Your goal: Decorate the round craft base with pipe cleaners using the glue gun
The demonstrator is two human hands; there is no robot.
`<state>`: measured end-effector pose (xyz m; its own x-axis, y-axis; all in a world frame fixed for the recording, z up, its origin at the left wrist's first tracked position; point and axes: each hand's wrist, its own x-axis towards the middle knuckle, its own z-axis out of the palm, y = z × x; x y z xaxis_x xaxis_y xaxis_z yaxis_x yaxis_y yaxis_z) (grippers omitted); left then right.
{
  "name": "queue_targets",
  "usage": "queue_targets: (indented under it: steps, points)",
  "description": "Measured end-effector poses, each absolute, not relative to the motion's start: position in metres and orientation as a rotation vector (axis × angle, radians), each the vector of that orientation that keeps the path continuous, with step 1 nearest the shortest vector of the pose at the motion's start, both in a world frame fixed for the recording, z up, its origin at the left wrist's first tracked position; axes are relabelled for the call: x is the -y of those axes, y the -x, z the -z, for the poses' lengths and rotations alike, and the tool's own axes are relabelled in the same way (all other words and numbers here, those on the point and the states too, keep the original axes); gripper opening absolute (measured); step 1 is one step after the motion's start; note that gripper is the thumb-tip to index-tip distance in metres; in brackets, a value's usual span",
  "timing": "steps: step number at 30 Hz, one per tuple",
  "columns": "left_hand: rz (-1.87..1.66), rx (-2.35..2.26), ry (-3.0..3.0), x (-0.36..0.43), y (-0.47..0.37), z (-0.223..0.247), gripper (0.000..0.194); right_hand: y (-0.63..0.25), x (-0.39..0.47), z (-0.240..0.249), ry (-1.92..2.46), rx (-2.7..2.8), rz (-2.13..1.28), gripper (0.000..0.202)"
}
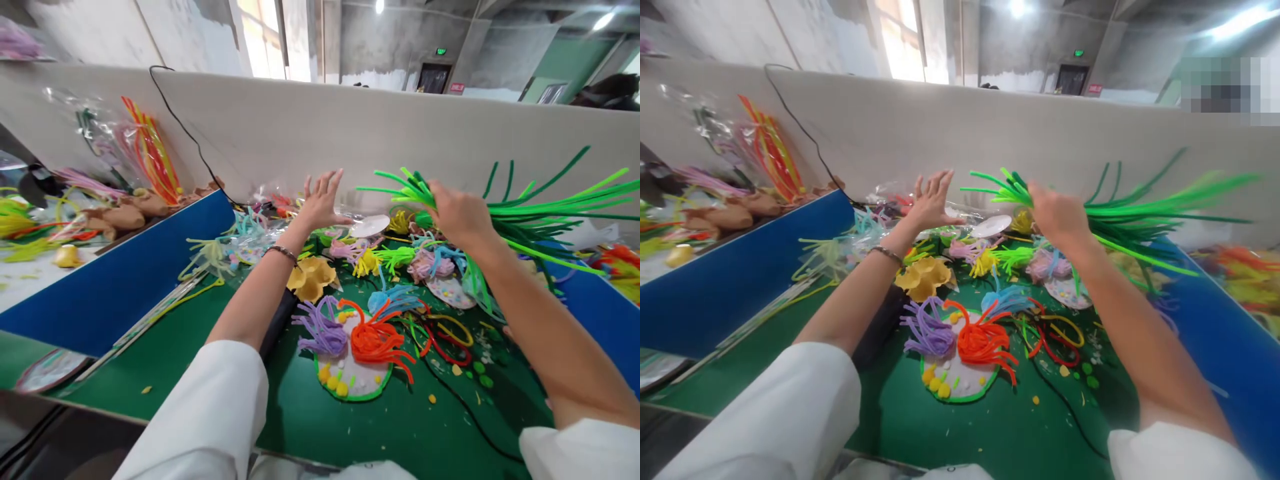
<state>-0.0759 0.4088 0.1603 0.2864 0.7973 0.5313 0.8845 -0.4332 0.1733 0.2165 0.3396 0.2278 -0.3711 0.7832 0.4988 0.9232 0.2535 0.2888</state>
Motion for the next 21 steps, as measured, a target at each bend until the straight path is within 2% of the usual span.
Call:
queue_targets:
  steps: [3,5,8,10,13,15,17,21]
  points:
    - [1.078,1.639,2.255,-0.402,0.11,-0.16,0.105,-0.206,-0.338,-0.231,1.705,2.158,0.78,0.044]
    - [1.076,1.785,2.129,-0.395,0.138,-0.161,0.086,-0.2,-0.339,-0.237,1.851,2.017,0.713,0.044]
    - [0.564,2.073,2.171,-0.379,0.179,-0.152,0.063,-0.196,-0.343,-0.25,1.892,1.854,0.591,0.044]
    - [0.289,2.155,2.262,-0.366,0.201,-0.139,0.067,-0.194,-0.344,-0.255,1.854,1.794,0.553,0.044]
    - [0.107,2.236,2.228,-0.349,0.221,-0.119,0.084,-0.189,-0.341,-0.255,1.803,1.816,0.493,0.045]
    - [0.072,2.25,2.157,-0.341,0.226,-0.114,0.077,-0.182,-0.338,-0.25,1.789,1.868,0.435,0.043]
    - [0.06,2.239,2.111,-0.336,0.227,-0.117,0.061,-0.176,-0.336,-0.245,1.799,1.897,0.408,0.041]
    - [0.077,2.187,2.04,-0.328,0.225,-0.145,0.046,-0.172,-0.338,-0.236,1.729,1.936,0.467,0.039]
